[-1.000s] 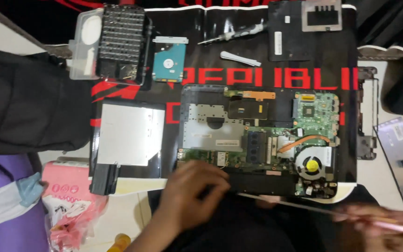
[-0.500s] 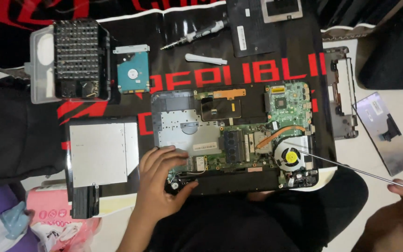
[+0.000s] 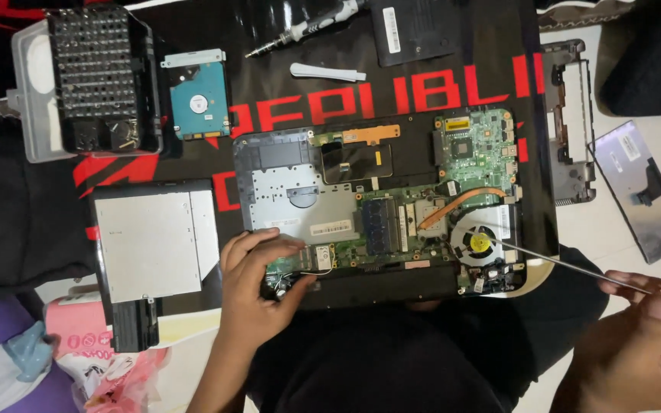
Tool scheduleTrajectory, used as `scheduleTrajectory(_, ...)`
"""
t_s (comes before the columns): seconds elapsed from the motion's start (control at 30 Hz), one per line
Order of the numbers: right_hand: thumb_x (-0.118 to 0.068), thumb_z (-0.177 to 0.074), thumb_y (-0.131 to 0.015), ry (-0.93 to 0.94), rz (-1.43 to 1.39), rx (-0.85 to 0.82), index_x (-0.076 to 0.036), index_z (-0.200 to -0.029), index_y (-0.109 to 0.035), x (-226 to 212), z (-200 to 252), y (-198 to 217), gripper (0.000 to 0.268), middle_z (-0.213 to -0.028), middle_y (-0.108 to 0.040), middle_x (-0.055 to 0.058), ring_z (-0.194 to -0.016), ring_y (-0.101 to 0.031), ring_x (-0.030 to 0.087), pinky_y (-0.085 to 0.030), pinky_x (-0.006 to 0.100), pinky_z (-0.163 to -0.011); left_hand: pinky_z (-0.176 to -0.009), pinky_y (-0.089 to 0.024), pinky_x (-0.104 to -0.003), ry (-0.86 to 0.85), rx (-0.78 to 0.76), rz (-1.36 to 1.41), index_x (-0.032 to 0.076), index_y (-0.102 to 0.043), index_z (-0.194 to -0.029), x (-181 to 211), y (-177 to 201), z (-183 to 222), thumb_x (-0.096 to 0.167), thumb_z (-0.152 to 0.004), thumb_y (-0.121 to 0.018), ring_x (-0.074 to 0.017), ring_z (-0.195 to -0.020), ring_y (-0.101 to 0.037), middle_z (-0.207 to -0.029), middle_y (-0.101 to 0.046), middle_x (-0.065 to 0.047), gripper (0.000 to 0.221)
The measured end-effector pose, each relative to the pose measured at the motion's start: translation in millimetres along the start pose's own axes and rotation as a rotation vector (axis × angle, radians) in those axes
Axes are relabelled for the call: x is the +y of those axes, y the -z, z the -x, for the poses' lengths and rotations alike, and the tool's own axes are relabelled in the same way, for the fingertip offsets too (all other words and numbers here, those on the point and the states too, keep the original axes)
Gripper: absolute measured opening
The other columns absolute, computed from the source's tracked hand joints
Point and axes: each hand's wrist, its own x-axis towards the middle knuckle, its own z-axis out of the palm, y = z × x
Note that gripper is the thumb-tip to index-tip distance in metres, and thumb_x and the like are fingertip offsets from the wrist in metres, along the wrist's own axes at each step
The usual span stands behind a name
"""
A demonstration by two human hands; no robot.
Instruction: Disassembling a laptop by removing screws from the motherboard and cooling fan assembly using a screwdriver.
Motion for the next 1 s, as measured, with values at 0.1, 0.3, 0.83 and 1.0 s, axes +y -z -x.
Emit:
scheduleTrajectory(0.1,-0.016,-0.141,-0.053,0.059,0.275,-0.078,0.020,-0.130,-0.058,-37,2,3,0.039,-0.124,-0.065,0.032,-0.110,-0.070,0.043,-0.054,0.047,-0.095,-0.113,-0.038,-0.043,0.001,0.002,-0.014,0.018,-0.065,-0.114,1,0,-1,0.029,-0.083,-0.085,-0.0224,-0.124,-0.063,-0.118,-0.075,0.006,0.039)
scheduleTrajectory(0.3,-0.011,-0.131,-0.064,0.054,0.130,-0.036,0.019,-0.129,-0.049,-34,2,-6,0.033,-0.124,-0.060,0.033,-0.105,-0.075,0.046,-0.058,0.044,-0.094,-0.114,-0.037,-0.043,0.049,-0.014,-0.055,0.018,-0.067,-0.119,-3,-2,3,0.035,-0.082,-0.085,-0.0211,-0.125,-0.061,-0.121,-0.072,0.006,0.045)
scheduleTrajectory(0.83,0.021,-0.106,-0.050,0.428,-0.287,-0.148,-0.013,-0.153,-0.029,-26,-20,-40,0.062,-0.115,-0.040,0.042,-0.081,-0.056,0.056,-0.060,0.068,-0.081,-0.112,-0.034,-0.040,-0.023,-0.023,-0.031,0.017,-0.053,-0.130,-1,1,-2,0.031,-0.087,-0.083,-0.0187,-0.129,-0.060,-0.121,-0.076,0.007,0.055)
scheduleTrajectory(1.0,0.023,-0.105,-0.048,0.437,-0.295,-0.177,-0.014,-0.155,-0.028,-18,-21,-38,0.065,-0.115,-0.041,0.043,-0.082,-0.059,0.059,-0.060,0.070,-0.080,-0.111,-0.034,-0.039,-0.027,-0.021,-0.031,0.017,-0.054,-0.131,-3,0,-1,0.032,-0.086,-0.085,-0.0176,-0.127,-0.060,-0.120,-0.076,0.008,0.057)
